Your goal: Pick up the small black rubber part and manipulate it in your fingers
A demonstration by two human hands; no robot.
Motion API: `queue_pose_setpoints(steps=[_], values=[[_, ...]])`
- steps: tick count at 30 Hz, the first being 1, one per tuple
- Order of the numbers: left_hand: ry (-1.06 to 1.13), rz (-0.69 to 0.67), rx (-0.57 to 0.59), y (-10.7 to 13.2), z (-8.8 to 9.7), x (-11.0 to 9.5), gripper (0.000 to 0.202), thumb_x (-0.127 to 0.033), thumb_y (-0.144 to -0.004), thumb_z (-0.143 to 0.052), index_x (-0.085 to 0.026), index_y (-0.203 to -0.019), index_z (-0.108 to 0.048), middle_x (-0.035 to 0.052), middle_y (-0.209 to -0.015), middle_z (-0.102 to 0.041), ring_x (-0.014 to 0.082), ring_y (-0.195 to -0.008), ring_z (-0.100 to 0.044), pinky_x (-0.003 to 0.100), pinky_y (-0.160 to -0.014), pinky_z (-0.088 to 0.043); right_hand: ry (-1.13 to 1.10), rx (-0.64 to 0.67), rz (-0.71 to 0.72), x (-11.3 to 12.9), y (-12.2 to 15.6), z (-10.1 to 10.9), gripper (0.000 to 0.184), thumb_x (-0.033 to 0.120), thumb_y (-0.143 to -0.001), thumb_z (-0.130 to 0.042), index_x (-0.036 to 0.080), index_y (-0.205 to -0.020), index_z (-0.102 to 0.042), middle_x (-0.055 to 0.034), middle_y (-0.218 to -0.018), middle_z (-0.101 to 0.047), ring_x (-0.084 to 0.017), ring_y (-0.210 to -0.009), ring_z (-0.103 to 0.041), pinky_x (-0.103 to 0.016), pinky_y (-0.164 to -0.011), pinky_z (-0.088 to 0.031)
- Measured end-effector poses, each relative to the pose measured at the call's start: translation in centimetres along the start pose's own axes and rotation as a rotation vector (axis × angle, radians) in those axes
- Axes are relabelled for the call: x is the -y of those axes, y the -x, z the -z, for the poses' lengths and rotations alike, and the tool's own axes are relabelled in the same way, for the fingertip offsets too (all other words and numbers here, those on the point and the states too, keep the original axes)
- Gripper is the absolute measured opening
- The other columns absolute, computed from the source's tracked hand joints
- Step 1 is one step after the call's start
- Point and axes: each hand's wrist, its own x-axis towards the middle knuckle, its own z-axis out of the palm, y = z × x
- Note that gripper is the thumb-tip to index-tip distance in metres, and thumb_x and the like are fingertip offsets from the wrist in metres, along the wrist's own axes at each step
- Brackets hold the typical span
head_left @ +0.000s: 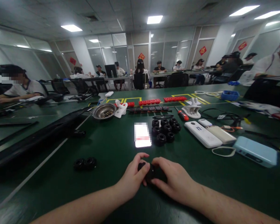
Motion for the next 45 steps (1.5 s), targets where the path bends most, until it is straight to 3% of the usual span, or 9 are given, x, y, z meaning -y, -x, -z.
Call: queue_pose_setpoints(steps=[8, 12, 15, 20, 24, 28, 31, 39, 45], values=[[-0.088, -0.092, -0.034, 0.5, 0.1, 0.0, 0.035, -0.038, -0.078, -0.045, -0.021, -0.108, -0.037, 0.0024, -0.09, -0.045, 0.0077, -0.058, -0.046, 0.02, -0.049, -0.04, 0.007, 0.094, -0.093, -0.6, -0.6, -0.3, 0.028, 0.034, -0.086, -0.033, 0.017, -0.069, -0.048, 0.0006, -0.064, -0.054, -0.012, -0.057, -0.049, -0.022, -0.053, -0.035], [-0.09, -0.062, -0.031, 0.4, 0.2, 0.2, 0.036, -0.039, -0.078, -0.044, -0.021, -0.108, -0.038, 0.0026, -0.091, -0.046, 0.0075, -0.057, -0.047, 0.021, -0.049, -0.04, -0.014, 0.04, -0.071, -0.7, -0.5, -0.7, 0.012, 0.026, -0.078, -0.049, 0.018, -0.088, -0.049, -0.0016, -0.079, -0.057, -0.014, -0.07, -0.052, -0.024, -0.062, -0.038], [-0.024, -0.03, 0.001, 0.2, 0.2, 0.3, 0.037, -0.04, -0.078, -0.044, -0.02, -0.108, -0.037, 0.0, -0.082, -0.045, 0.0066, -0.053, -0.046, 0.021, -0.047, -0.039, -0.015, -0.007, -0.035, -0.3, -0.3, -0.6, 0.03, 0.02, -0.071, -0.057, 0.02, -0.099, -0.045, -0.0023, -0.091, -0.056, -0.015, -0.08, -0.052, -0.026, -0.068, -0.038], [0.03, -0.037, -0.026, 0.3, -0.1, 0.1, 0.034, -0.035, -0.079, -0.043, -0.02, -0.108, -0.035, 0.0006, -0.085, -0.043, 0.0093, -0.061, -0.049, 0.023, -0.053, -0.043, -0.022, 0.056, -0.12, -0.1, -0.2, -0.2, 0.017, 0.035, -0.08, -0.045, 0.019, -0.084, -0.048, 0.0008, -0.071, -0.055, -0.013, -0.062, -0.05, -0.023, -0.054, -0.036], [-0.022, -0.055, 0.008, 0.5, 0.0, 0.0, 0.036, -0.034, -0.079, -0.045, -0.02, -0.11, -0.034, 0.0021, -0.09, -0.043, 0.0129, -0.073, -0.05, 0.026, -0.06, -0.045, 0.0, 0.096, -0.087, -0.5, -0.4, -0.3, 0.028, 0.034, -0.086, -0.034, 0.018, -0.069, -0.049, 0.0005, -0.066, -0.054, -0.012, -0.059, -0.049, -0.022, -0.053, -0.034], [-0.081, -0.03, -0.019, 0.4, 0.1, 0.1, 0.034, -0.036, -0.08, -0.042, -0.021, -0.109, -0.034, 0.0019, -0.089, -0.046, 0.0112, -0.066, -0.049, 0.023, -0.053, -0.044, -0.021, 0.082, -0.062, -0.5, -0.4, -0.5, 0.014, 0.029, -0.075, -0.055, 0.018, -0.082, -0.051, 0.0001, -0.072, -0.056, -0.012, -0.063, -0.049, -0.021, -0.055, -0.034], [-0.08, -0.004, -0.028, 0.3, 0.0, 0.1, 0.033, -0.038, -0.08, -0.04, -0.021, -0.109, -0.034, 0.0017, -0.087, -0.046, 0.0096, -0.059, -0.047, 0.02, -0.044, -0.039, -0.032, 0.042, -0.056, -0.3, -0.2, -0.3, 0.029, 0.026, -0.067, -0.063, 0.019, -0.091, -0.048, 0.0006, -0.077, -0.056, -0.013, -0.066, -0.049, -0.021, -0.056, -0.034], [-0.007, -0.104, -0.024, 0.4, 0.0, 0.3, 0.032, -0.037, -0.08, -0.042, -0.021, -0.107, -0.037, 0.0027, -0.092, -0.043, 0.0124, -0.071, -0.048, 0.022, -0.053, -0.043, 0.052, 0.088, -0.03, -0.8, -0.4, -0.7, 0.029, 0.034, -0.086, -0.033, 0.017, -0.071, -0.05, -0.0007, -0.068, -0.054, -0.012, -0.061, -0.048, -0.023, -0.057, -0.034], [0.004, -0.053, 0.047, 0.3, 0.2, 0.3, 0.032, -0.037, -0.079, -0.045, -0.02, -0.105, -0.039, -0.0003, -0.081, -0.045, 0.0104, -0.064, -0.049, 0.023, -0.054, -0.042, 0.017, 0.021, -0.069, -0.4, -0.2, -0.6, 0.014, 0.03, -0.078, -0.049, 0.017, -0.083, -0.053, -0.0026, -0.076, -0.058, -0.015, -0.068, -0.051, -0.025, -0.06, -0.036]])
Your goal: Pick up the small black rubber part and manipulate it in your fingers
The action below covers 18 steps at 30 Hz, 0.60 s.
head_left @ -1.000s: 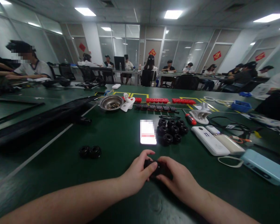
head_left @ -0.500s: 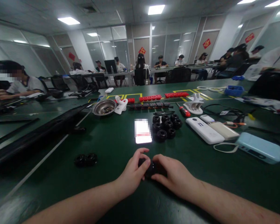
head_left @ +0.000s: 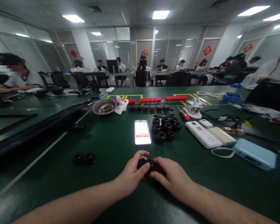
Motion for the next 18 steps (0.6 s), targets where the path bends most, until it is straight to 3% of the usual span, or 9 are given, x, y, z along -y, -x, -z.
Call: queue_pose_setpoints(steps=[4, 8, 12, 15, 18], values=[[0.014, 0.006, -0.025, -0.09, -0.11, -0.01, 0.034, -0.038, -0.078, -0.045, -0.019, -0.105, -0.037, -0.0006, -0.08, -0.043, 0.0094, -0.06, -0.047, 0.023, -0.052, -0.041, -0.046, -0.066, 0.035, 0.14, 0.2, 0.6, 0.029, 0.029, -0.071, -0.058, 0.02, -0.097, -0.05, -0.0028, -0.087, -0.058, -0.016, -0.076, -0.052, -0.026, -0.066, -0.037], [-0.012, 0.011, -0.037, 0.07, -0.12, 0.2, 0.037, -0.033, -0.076, -0.049, -0.021, -0.108, -0.036, 0.0007, -0.086, -0.043, 0.0125, -0.069, -0.048, 0.026, -0.058, -0.042, -0.079, -0.034, -0.046, -0.02, 0.0, 0.63, 0.019, 0.037, -0.078, -0.047, 0.019, -0.081, -0.052, 0.001, -0.067, -0.056, -0.012, -0.059, -0.049, -0.022, -0.052, -0.034], [-0.113, -0.053, -0.045, 0.21, -0.07, 0.13, 0.039, -0.024, -0.072, -0.054, -0.022, -0.108, -0.038, 0.0016, -0.091, -0.045, 0.0163, -0.084, -0.047, 0.031, -0.074, -0.04, -0.057, 0.027, -0.052, -0.26, -0.34, 0.22, 0.027, 0.035, -0.083, -0.04, 0.017, -0.066, -0.051, 0.0013, -0.059, -0.053, -0.012, -0.054, -0.048, -0.022, -0.05, -0.033], [-0.049, -0.014, -0.052, 0.14, -0.03, 0.03, 0.033, -0.029, -0.076, -0.048, -0.022, -0.107, -0.039, 0.0019, -0.09, -0.045, 0.0138, -0.074, -0.049, 0.027, -0.062, -0.043, -0.078, 0.013, -0.026, -0.18, -0.25, -0.02, 0.013, 0.03, -0.079, -0.048, 0.017, -0.08, -0.053, -0.0003, -0.069, -0.057, -0.013, -0.062, -0.052, -0.023, -0.056, -0.037], [0.041, 0.025, -0.035, 0.01, -0.11, -0.06, 0.031, -0.034, -0.078, -0.045, -0.02, -0.104, -0.038, -0.0002, -0.081, -0.045, 0.009, -0.059, -0.047, 0.023, -0.051, -0.041, -0.103, -0.059, 0.028, 0.09, 0.03, 0.0, 0.028, 0.026, -0.073, -0.056, 0.019, -0.099, -0.048, -0.0019, -0.087, -0.058, -0.014, -0.076, -0.053, -0.024, -0.067, -0.039]])
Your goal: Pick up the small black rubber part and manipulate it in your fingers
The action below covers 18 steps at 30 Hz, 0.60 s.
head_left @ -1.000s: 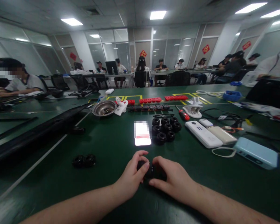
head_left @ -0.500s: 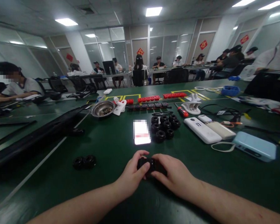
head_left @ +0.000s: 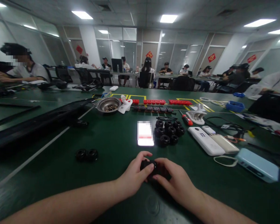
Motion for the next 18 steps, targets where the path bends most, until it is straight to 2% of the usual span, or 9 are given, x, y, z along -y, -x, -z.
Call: queue_pose_setpoints(steps=[2, 5, 8, 11, 14, 16, 18], values=[[0.033, 0.005, -0.013, 0.01, -0.1, -0.16, 0.031, -0.033, -0.076, -0.047, -0.02, -0.103, -0.038, -0.001, -0.08, -0.043, 0.008, -0.057, -0.046, 0.022, -0.051, -0.04, 0.02, -0.022, -0.016, 0.14, 0.09, 0.09, 0.031, 0.029, -0.072, -0.056, 0.02, -0.1, -0.046, -0.0017, -0.087, -0.058, -0.014, -0.074, -0.053, -0.024, -0.065, -0.039], [0.078, 0.035, -0.054, 0.15, -0.11, -0.5, 0.035, -0.026, -0.073, -0.049, -0.021, -0.105, -0.036, 0.0003, -0.085, -0.041, 0.0098, -0.063, -0.047, 0.022, -0.052, -0.04, 0.063, 0.026, -0.07, 0.06, -0.02, 0.18, 0.018, 0.035, -0.079, -0.046, 0.019, -0.087, -0.05, 0.0002, -0.071, -0.057, -0.014, -0.063, -0.052, -0.024, -0.057, -0.037], [0.073, 0.039, -0.01, 0.2, 0.09, -0.68, 0.043, -0.02, -0.066, -0.052, -0.021, -0.106, -0.035, 0.0013, -0.089, -0.042, 0.0124, -0.071, -0.047, 0.023, -0.055, -0.04, 0.082, 0.087, -0.066, -0.25, -0.2, 0.04, 0.027, 0.035, -0.085, -0.035, 0.019, -0.073, -0.052, 0.0007, -0.065, -0.056, -0.013, -0.059, -0.051, -0.023, -0.054, -0.035], [0.052, -0.005, 0.05, -0.02, 0.19, -0.45, 0.044, -0.024, -0.067, -0.055, -0.021, -0.107, -0.036, 0.0015, -0.09, -0.044, 0.0132, -0.073, -0.047, 0.024, -0.059, -0.04, 0.085, 0.091, -0.042, -0.41, -0.19, -0.17, 0.022, 0.033, -0.083, -0.042, 0.018, -0.07, -0.052, 0.0004, -0.066, -0.056, -0.012, -0.059, -0.05, -0.022, -0.053, -0.034], [0.026, 0.015, -0.005, -0.33, -0.01, 0.01, 0.037, -0.036, -0.075, -0.046, -0.02, -0.107, -0.035, 0.0022, -0.089, -0.044, 0.0115, -0.065, -0.048, 0.022, -0.051, -0.039, 0.07, 0.041, -0.022, -0.19, -0.04, -0.14, 0.012, 0.028, -0.075, -0.055, 0.018, -0.081, -0.053, -0.0004, -0.074, -0.058, -0.014, -0.067, -0.052, -0.023, -0.058, -0.036], [-0.02, 0.046, -0.043, -0.44, -0.2, 0.22, 0.035, -0.039, -0.078, -0.042, -0.02, -0.106, -0.034, 0.0024, -0.088, -0.044, 0.0105, -0.061, -0.047, 0.021, -0.047, -0.038, 0.045, 0.015, -0.014, 0.08, 0.07, 0.03, 0.02, 0.025, -0.071, -0.059, 0.02, -0.089, -0.051, -0.0003, -0.08, -0.058, -0.014, -0.071, -0.052, -0.023, -0.06, -0.036], [-0.041, 0.052, -0.06, -0.43, -0.33, 0.23, 0.034, -0.039, -0.078, -0.041, -0.02, -0.106, -0.034, 0.0026, -0.088, -0.044, 0.0112, -0.063, -0.048, 0.021, -0.046, -0.038, 0.038, 0.011, -0.043, 0.28, 0.14, 0.2, 0.021, 0.028, -0.071, -0.059, 0.021, -0.089, -0.05, 0.0007, -0.078, -0.057, -0.014, -0.067, -0.051, -0.022, -0.057, -0.035]])
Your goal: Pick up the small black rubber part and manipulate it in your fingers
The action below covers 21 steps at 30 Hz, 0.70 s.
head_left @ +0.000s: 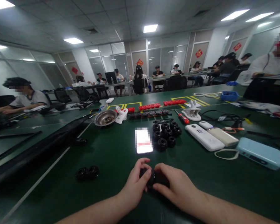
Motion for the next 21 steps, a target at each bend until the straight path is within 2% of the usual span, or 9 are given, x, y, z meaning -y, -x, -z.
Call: queue_pose_setpoints(steps=[2, 5, 7, 9, 11, 13, 15, 18, 21], values=[[0.02, -0.02, 0.0, 0.14, 0.0, -0.2, 0.034, -0.036, -0.078, -0.041, -0.021, -0.107, -0.033, 0.0032, -0.089, -0.044, 0.0132, -0.068, -0.048, 0.022, -0.049, -0.039, 0.027, 0.018, -0.034, 0.0, -0.02, 0.06, 0.016, 0.034, -0.075, -0.053, 0.02, -0.081, -0.051, 0.0012, -0.071, -0.056, -0.013, -0.062, -0.05, -0.022, -0.053, -0.033], [0.004, -0.08, 0.033, 0.44, 0.19, -0.69, 0.035, -0.024, -0.075, -0.045, -0.021, -0.108, -0.035, 0.0035, -0.092, -0.046, 0.0166, -0.081, -0.047, 0.028, -0.065, -0.042, 0.083, 0.068, -0.008, -0.34, -0.23, -0.14, 0.026, 0.038, -0.082, -0.041, 0.018, -0.069, -0.051, 0.0009, -0.065, -0.054, -0.012, -0.059, -0.048, -0.022, -0.053, -0.032], [-0.053, -0.112, 0.052, 0.63, 0.37, -0.93, 0.04, -0.014, -0.069, -0.048, -0.021, -0.107, -0.037, 0.0028, -0.094, -0.047, 0.0181, -0.09, -0.045, 0.033, -0.08, -0.036, 0.094, 0.093, 0.016, -0.59, -0.39, -0.39, 0.027, 0.037, -0.083, -0.041, 0.017, -0.067, -0.05, 0.0007, -0.064, -0.054, -0.012, -0.058, -0.048, -0.022, -0.053, -0.032], [-0.109, -0.124, 0.059, 0.74, 0.5, -0.97, 0.043, -0.012, -0.068, -0.049, -0.022, -0.108, -0.038, 0.0026, -0.096, -0.048, 0.0191, -0.095, -0.044, 0.036, -0.088, -0.03, 0.061, 0.088, 0.002, -0.68, -0.46, -0.59, 0.017, 0.033, -0.079, -0.047, 0.018, -0.072, -0.051, 0.0005, -0.068, -0.055, -0.012, -0.061, -0.049, -0.022, -0.054, -0.033], [-0.135, -0.118, 0.052, 0.78, 0.53, -0.82, 0.039, -0.019, -0.073, -0.048, -0.022, -0.11, -0.037, 0.0032, -0.097, -0.048, 0.0197, -0.095, -0.044, 0.038, -0.088, -0.03, 0.009, 0.048, -0.017, -0.56, -0.41, -0.62, 0.012, 0.026, -0.074, -0.055, 0.018, -0.083, -0.051, -0.0002, -0.076, -0.056, -0.013, -0.068, -0.05, -0.022, -0.059, -0.036], [-0.134, -0.105, 0.029, 0.76, 0.47, -0.61, 0.035, -0.027, -0.077, -0.045, -0.021, -0.11, -0.037, 0.0036, -0.095, -0.048, 0.0197, -0.092, -0.045, 0.037, -0.085, -0.032, -0.025, 0.015, -0.016, -0.28, -0.25, -0.49, 0.024, 0.022, -0.069, -0.06, 0.019, -0.09, -0.049, -0.0004, -0.082, -0.056, -0.014, -0.072, -0.051, -0.023, -0.062, -0.037], [-0.095, -0.081, 0.009, 0.71, 0.38, -0.48, 0.034, -0.029, -0.078, -0.043, -0.021, -0.11, -0.036, 0.0037, -0.094, -0.047, 0.0191, -0.088, -0.046, 0.036, -0.081, -0.034, -0.031, 0.0, -0.01, -0.04, -0.09, -0.28, 0.026, 0.024, -0.068, -0.06, 0.019, -0.09, -0.047, -0.0001, -0.081, -0.055, -0.014, -0.07, -0.05, -0.023, -0.061, -0.037], [-0.024, -0.086, 0.011, 0.7, 0.31, -0.5, 0.036, -0.023, -0.075, -0.045, -0.021, -0.11, -0.035, 0.0031, -0.092, -0.046, 0.0186, -0.087, -0.046, 0.036, -0.08, -0.034, 0.014, 0.009, -0.013, -0.05, -0.08, -0.1, 0.015, 0.033, -0.078, -0.047, 0.019, -0.082, -0.047, 0.0002, -0.072, -0.054, -0.013, -0.063, -0.048, -0.024, -0.056, -0.035], [-0.006, -0.14, 0.066, 0.79, 0.33, -0.53, 0.044, -0.019, -0.069, -0.05, -0.021, -0.11, -0.034, 0.0031, -0.096, -0.045, 0.0196, -0.093, -0.043, 0.035, -0.084, -0.032, 0.082, 0.061, -0.002, -0.43, -0.37, -0.19, 0.028, 0.035, -0.086, -0.033, 0.018, -0.07, -0.049, -0.001, -0.067, -0.054, -0.014, -0.061, -0.048, -0.025, -0.056, -0.034]])
